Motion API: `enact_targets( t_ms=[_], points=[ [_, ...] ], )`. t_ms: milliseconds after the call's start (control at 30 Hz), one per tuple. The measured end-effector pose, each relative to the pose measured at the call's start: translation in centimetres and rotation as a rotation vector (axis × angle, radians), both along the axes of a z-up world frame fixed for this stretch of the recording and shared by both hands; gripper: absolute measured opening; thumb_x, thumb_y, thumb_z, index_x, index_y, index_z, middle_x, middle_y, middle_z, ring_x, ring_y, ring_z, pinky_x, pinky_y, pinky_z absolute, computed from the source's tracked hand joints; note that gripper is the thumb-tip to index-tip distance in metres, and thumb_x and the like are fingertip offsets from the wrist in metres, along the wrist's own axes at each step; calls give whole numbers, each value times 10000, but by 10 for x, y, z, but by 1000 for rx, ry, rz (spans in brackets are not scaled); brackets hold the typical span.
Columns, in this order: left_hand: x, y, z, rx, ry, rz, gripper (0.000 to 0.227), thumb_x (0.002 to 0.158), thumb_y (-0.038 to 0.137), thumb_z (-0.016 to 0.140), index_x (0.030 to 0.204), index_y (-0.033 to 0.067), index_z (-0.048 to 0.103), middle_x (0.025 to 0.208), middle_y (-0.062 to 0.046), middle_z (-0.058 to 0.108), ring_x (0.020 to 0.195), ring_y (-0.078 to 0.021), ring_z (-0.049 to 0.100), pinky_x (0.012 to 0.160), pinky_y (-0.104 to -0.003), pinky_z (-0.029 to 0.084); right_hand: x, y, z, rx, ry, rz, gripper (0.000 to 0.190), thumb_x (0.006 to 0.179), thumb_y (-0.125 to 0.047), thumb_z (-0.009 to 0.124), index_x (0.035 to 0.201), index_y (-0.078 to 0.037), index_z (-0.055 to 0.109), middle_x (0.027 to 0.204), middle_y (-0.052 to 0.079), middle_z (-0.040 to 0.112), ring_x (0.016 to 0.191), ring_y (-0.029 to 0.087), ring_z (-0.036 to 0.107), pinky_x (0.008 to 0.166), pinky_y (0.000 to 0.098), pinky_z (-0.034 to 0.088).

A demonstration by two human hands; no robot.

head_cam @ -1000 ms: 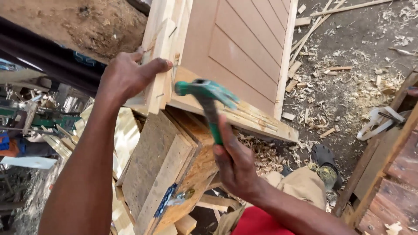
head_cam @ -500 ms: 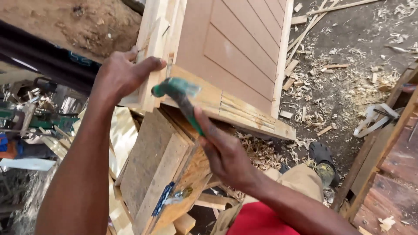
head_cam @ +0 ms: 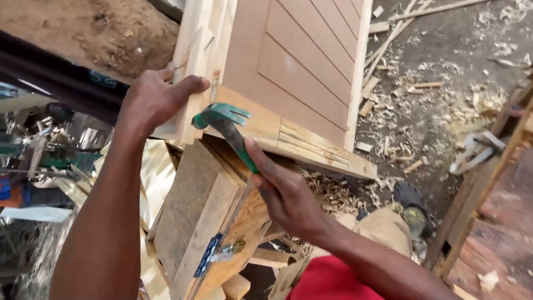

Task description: The person marks a wooden strip against a cabinet frame with a pencil, saws a piece to length on the workbench, applies white glue from a bucket onto the strip with a stick, positions the strip along the frame edge, and hammers nails to fasten the trim piece to the frame.

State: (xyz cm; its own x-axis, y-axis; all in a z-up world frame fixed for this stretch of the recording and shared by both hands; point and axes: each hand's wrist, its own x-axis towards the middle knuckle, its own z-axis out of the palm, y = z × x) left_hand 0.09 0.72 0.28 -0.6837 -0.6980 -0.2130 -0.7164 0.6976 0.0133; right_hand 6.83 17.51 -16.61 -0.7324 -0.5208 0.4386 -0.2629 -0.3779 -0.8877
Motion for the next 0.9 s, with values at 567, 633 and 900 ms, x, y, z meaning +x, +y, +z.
enact_targets(
  t_ms=[567, 633, 900],
  points=[
    [-19, -10, -20, -166, 246, -300, 674, 692, 379, 662, 1321, 254, 453, 1111, -113, 437, 965, -251, 474, 738, -406, 441, -54, 17, 19, -145, -191, -80, 518, 969, -232, 337, 1431, -167, 113, 571, -22, 398, 398, 58, 342, 323, 194, 350],
    [-18, -13, -26, -131, 328, -298, 604, 695, 342, 685, 1268, 237, 527, 1082, -85, 481, 927, -236, 526, 700, -399, 460, -61, 13, 19, -124, -169, -77, 499, 976, -231, 335, 1430, -184, 133, 573, -19, 422, 412, 65, 369, 342, 202, 365],
    [-12, -25, -45, -588, 339, -551, 427, 733, 394, 712, 1042, 100, 681, 1054, -63, 659, 862, -253, 632, 600, -410, 481, -77, -2, 31, -79, -141, -49, 497, 970, -195, 360, 1431, -125, 187, 601, -17, 329, 485, 88, 267, 442, 237, 267]
  ],
)
